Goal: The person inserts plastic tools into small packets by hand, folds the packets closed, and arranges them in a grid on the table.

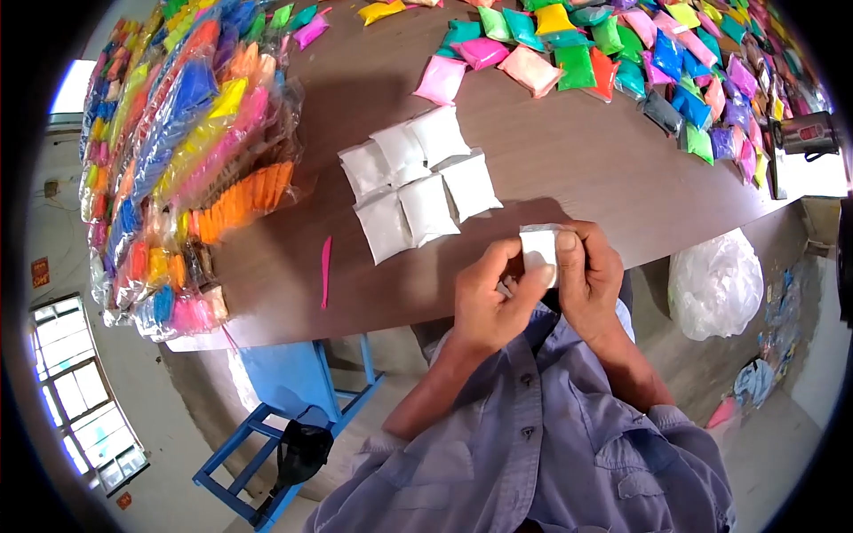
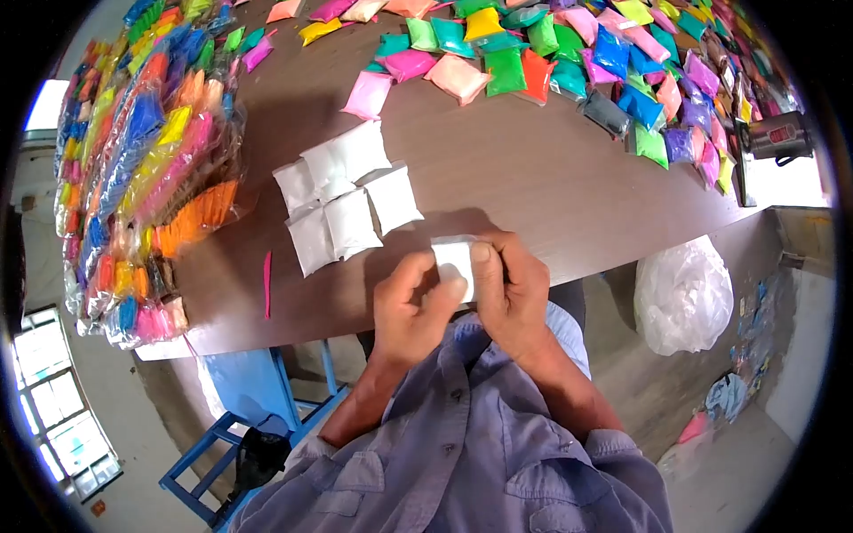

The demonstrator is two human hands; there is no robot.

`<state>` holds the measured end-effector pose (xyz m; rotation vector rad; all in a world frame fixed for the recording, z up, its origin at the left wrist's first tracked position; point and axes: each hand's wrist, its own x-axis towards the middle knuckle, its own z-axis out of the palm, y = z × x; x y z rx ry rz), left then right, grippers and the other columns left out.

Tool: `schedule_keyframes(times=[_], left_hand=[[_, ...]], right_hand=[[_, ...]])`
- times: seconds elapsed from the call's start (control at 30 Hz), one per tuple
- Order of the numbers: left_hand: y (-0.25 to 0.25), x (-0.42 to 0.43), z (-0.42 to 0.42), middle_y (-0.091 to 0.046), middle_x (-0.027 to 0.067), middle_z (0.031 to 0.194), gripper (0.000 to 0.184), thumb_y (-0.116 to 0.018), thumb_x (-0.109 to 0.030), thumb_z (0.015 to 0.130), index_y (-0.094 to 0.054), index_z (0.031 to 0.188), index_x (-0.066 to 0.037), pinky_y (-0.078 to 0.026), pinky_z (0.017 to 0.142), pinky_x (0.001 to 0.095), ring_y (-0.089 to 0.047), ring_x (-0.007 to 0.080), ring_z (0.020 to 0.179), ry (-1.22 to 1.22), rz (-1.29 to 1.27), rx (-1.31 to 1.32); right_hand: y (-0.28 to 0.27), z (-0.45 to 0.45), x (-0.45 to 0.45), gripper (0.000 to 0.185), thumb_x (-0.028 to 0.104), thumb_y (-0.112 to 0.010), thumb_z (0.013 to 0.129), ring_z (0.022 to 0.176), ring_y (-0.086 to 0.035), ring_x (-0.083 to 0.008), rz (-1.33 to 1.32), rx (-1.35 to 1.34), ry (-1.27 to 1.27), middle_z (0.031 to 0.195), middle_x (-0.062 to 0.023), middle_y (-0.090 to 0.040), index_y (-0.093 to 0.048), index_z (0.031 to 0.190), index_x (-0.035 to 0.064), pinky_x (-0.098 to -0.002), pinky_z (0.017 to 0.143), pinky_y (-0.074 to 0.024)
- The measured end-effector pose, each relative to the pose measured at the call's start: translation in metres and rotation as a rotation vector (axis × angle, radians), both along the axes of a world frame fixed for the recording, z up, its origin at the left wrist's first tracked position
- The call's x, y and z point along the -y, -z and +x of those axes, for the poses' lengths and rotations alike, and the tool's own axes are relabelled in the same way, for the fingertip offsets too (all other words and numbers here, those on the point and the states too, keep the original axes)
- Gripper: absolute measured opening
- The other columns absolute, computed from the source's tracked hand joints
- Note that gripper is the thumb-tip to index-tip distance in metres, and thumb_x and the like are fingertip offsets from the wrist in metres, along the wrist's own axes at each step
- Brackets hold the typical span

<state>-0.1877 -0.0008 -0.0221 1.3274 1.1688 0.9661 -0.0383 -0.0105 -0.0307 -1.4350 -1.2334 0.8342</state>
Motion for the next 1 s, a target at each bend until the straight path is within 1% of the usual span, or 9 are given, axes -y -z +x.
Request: schedule_keyframes(times=[0.1, 0.27, 0.33, 0.4, 0.53, 0.6, 0.7, 0.8, 1.0], left_hand=[[-0.006, 0.0, 0.001, -0.072, 0.0041, 0.097, 0.022, -0.067, -0.006, 0.1, -0.065, 0.119, 0.005, -0.052, 0.076, 0.0236, -0.062, 0.0061, 0.087, 0.071, -0.099, 0.021], [0.002, 0.002, 0.0, -0.073, 0.0052, 0.101, 0.023, -0.067, -0.005, 0.1, -0.065, 0.12, 0.006, -0.053, 0.079, 0.0249, -0.064, 0.0069, 0.091, 0.03, -0.088, 0.097], [0.003, 0.003, 0.001, -0.073, 0.0059, 0.102, 0.023, -0.067, -0.004, 0.1, -0.064, 0.121, 0.006, -0.053, 0.08, 0.025, -0.064, 0.0073, 0.093, 0.011, -0.076, 0.095], [0.007, 0.004, 0.001, -0.075, 0.0094, 0.096, 0.035, -0.072, -0.012, 0.097, -0.062, 0.127, 0.002, -0.056, 0.076, 0.0281, -0.069, 0.0106, 0.086, -0.036, -0.085, 0.15], [0.0, 0.014, -0.009, -0.074, 0.0091, 0.094, 0.042, -0.074, -0.012, 0.095, -0.058, 0.132, 0.002, -0.055, 0.076, 0.0278, -0.068, 0.0107, 0.084, -0.086, -0.004, 0.134], [0.007, 0.025, -0.021, -0.074, 0.0092, 0.093, 0.046, -0.074, -0.012, 0.095, -0.055, 0.134, 0.002, -0.055, 0.075, 0.0273, -0.066, 0.0109, 0.081, -0.171, 0.021, 0.042], [0.008, 0.036, -0.037, -0.072, 0.0084, 0.093, 0.037, -0.07, -0.008, 0.096, -0.06, 0.129, 0.003, -0.054, 0.074, 0.0267, -0.065, 0.0107, 0.08, -0.18, 0.005, 0.0], [0.009, 0.037, -0.042, -0.072, 0.008, 0.091, 0.028, -0.069, -0.005, 0.096, -0.064, 0.123, 0.003, -0.054, 0.069, 0.0273, -0.064, 0.0103, 0.076, -0.16, 0.024, -0.062], [0.0, 0.028, -0.035, -0.073, 0.0084, 0.086, 0.025, -0.073, -0.007, 0.093, -0.069, 0.116, 0.001, -0.053, 0.068, 0.0267, -0.066, 0.0101, 0.075, -0.147, 0.002, -0.143]], right_hand=[[0.0, -0.002, -0.001, 0.021, 0.018, -0.058, 0.108, 0.066, -0.052, -0.0071, 0.011, -0.026, 0.031, 0.073, -0.004, -0.062, -0.065, 0.103, -0.0016, -0.0268, 0.058, -0.045], [0.0, -0.001, -0.001, 0.023, 0.02, -0.059, 0.108, 0.067, -0.051, -0.0058, 0.0, -0.018, 0.014, 0.074, -0.0027, -0.062, -0.065, 0.104, -0.0024, -0.0251, 0.059, -0.0443], [-0.008, -0.001, -0.001, 0.024, 0.02, -0.06, 0.107, 0.07, -0.051, -0.0052, -0.04, -0.117, -0.052, 0.078, 0.0004, -0.063, -0.066, 0.107, -0.0031, -0.0242, 0.06, -0.0441], [-0.011, -0.001, -0.003, 0.024, 0.02, -0.061, 0.107, 0.071, -0.051, -0.0044, -0.077, -0.2, -0.05, 0.08, 0.0016, -0.063, -0.066, 0.108, -0.0033, -0.0233, 0.061, -0.0435], [-0.026, 0.005, -0.018, 0.025, 0.021, -0.065, 0.106, 0.073, -0.05, -0.0022, -0.225, -0.317, -0.066, 0.083, 0.004, -0.061, -0.067, 0.11, -0.0035, -0.0207, 0.062, -0.0409], [-0.029, 0.002, -0.031, 0.024, 0.021, -0.066, 0.105, 0.07, -0.047, -0.001, -0.22, -0.335, -0.069, 0.078, 0.0051, -0.057, -0.067, 0.103, -0.0026, -0.0206, 0.059, -0.0377], [-0.031, -0.006, -0.05, 0.024, 0.017, -0.067, 0.102, 0.064, -0.04, -0.0013, -0.236, -0.226, -0.125, 0.069, 0.0063, -0.047, -0.061, 0.087, -0.0002, -0.0231, 0.055, -0.0338], [-0.023, -0.013, -0.067, 0.023, 0.017, -0.069, 0.1, 0.064, -0.041, -0.0019, -0.16, -0.13, -0.134, 0.069, 0.0057, -0.048, -0.061, 0.087, 0.0, -0.0238, 0.054, -0.0346], [-0.021, -0.03, -0.087, 0.018, 0.013, -0.078, 0.094, 0.066, -0.046, -0.0028, -0.197, -0.192, -0.133, 0.072, 0.0044, -0.056, -0.066, 0.094, -0.0007, -0.0226, 0.057, -0.0393]])
